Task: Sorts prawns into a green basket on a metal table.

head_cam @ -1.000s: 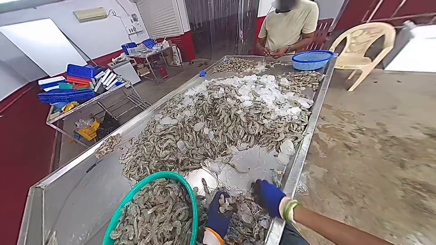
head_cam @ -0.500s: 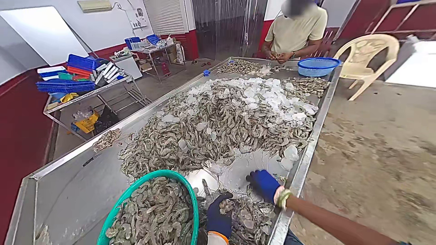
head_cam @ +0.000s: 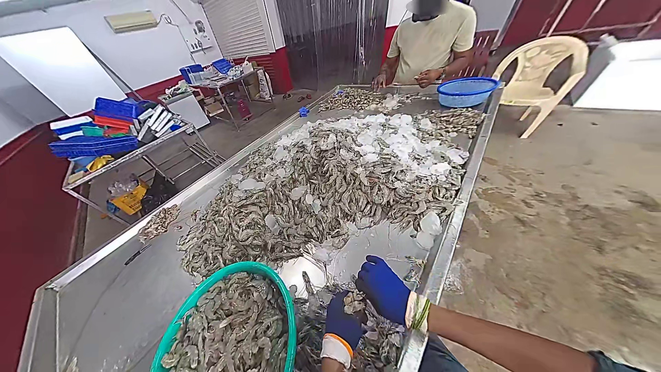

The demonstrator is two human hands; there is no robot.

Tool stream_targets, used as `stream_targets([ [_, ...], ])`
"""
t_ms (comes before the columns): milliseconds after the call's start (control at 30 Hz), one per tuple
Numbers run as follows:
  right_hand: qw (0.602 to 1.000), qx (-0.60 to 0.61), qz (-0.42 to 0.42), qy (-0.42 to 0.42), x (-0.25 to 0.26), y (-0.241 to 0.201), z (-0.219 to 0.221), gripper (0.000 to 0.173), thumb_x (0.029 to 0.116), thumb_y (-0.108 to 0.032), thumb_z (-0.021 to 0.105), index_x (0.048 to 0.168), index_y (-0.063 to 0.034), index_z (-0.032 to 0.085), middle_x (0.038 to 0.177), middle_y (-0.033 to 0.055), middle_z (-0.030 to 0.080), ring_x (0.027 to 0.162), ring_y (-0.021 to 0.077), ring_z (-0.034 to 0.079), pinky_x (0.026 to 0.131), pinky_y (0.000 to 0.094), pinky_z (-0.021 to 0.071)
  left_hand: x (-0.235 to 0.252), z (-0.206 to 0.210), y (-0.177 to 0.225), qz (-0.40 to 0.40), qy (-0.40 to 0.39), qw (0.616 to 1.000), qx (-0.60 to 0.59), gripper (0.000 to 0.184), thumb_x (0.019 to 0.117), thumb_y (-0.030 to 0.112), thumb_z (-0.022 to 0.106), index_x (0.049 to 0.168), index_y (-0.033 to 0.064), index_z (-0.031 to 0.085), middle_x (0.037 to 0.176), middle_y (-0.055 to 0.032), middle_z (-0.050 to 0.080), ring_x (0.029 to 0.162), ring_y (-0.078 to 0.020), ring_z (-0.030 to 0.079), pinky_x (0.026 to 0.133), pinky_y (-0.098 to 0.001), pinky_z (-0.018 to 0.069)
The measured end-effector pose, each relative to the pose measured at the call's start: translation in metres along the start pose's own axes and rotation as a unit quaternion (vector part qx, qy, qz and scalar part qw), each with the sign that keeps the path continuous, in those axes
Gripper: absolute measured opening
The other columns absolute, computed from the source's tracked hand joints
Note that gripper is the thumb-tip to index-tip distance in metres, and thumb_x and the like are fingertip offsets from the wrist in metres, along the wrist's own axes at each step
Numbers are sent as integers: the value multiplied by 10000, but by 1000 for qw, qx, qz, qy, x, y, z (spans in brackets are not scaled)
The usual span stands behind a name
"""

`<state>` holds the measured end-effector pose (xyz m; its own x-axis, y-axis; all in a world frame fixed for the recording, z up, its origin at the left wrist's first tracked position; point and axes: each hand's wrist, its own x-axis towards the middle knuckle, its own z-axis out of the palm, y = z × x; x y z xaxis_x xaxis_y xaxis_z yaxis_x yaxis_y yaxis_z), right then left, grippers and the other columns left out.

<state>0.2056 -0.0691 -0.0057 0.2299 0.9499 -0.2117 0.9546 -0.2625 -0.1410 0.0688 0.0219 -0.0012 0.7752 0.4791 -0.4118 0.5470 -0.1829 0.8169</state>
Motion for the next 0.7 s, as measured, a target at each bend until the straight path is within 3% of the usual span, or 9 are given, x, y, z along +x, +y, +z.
stream_targets([
  [33,998,38,-34,24,2,8,4,125,896,-13,648,982,-6,738,1019,182,723,1111,414,645,1113,624,370,-1,-2,-1,4,0,1000,-14,436,897,0,703,1319,-52,606,1188,-237,675,1086,-285,671,994,-436,531],
  [100,985,151,-79,12,3,18,3,208,916,28,598,1078,6,727,1160,225,695,1197,448,606,1063,625,417,-5,-8,-1,3,8,1000,-22,450,895,-2,710,1328,-61,602,1241,-248,661,1156,-290,649,1046,-428,497],
  [200,976,204,-82,-6,1,22,-4,312,912,-52,638,1217,-18,696,1282,226,658,1268,446,568,1100,626,390,-6,-17,-7,-2,25,999,-23,460,900,-3,707,1338,-81,588,1261,-267,648,1179,-304,638,1061,-425,484],
  [300,981,159,-111,15,2,16,0,300,956,-191,642,1194,-21,704,1197,217,697,1202,433,617,1102,620,395,-2,-19,-14,-8,20,999,-27,441,902,11,706,1322,-75,599,1225,-259,661,1135,-300,655,1029,-431,508],
  [467,992,65,-102,-23,10,-1,-5,244,977,-129,571,1130,13,697,1099,225,705,1137,439,636,1073,611,404,-5,-20,-10,-5,2,1000,-30,421,899,9,699,1305,-61,610,1198,-246,669,1108,-290,661,1009,-436,515],
  [533,996,40,-68,-39,11,-1,-8,166,954,-71,609,1051,18,711,1043,226,708,1083,442,648,1024,622,433,-9,-22,-11,2,-8,999,-40,458,893,-5,703,1332,-73,590,1234,-251,655,1137,-279,649,1028,-414,505],
  [600,1000,10,16,-17,11,23,-10,72,905,-10,640,880,6,705,911,218,703,936,437,684,841,624,514,-15,-25,-14,28,-4,998,-48,461,879,-27,712,1323,-75,600,1250,-245,652,1163,-251,635,1050,-380,486],
  [667,988,36,149,-8,9,67,-8,129,949,-79,611,956,2,710,1016,253,697,1018,473,666,854,653,515,-18,-29,-22,71,3,995,-67,436,876,-59,701,1303,-70,614,1212,-226,671,1106,-214,654,1011,-352,510],
  [700,973,49,225,-10,9,88,-2,204,976,-168,610,1031,0,710,1118,270,680,1099,485,642,900,660,507,-17,-31,-26,91,1,992,-86,426,868,-72,695,1286,-63,615,1152,-193,688,1014,-171,678,933,-324,552],
])
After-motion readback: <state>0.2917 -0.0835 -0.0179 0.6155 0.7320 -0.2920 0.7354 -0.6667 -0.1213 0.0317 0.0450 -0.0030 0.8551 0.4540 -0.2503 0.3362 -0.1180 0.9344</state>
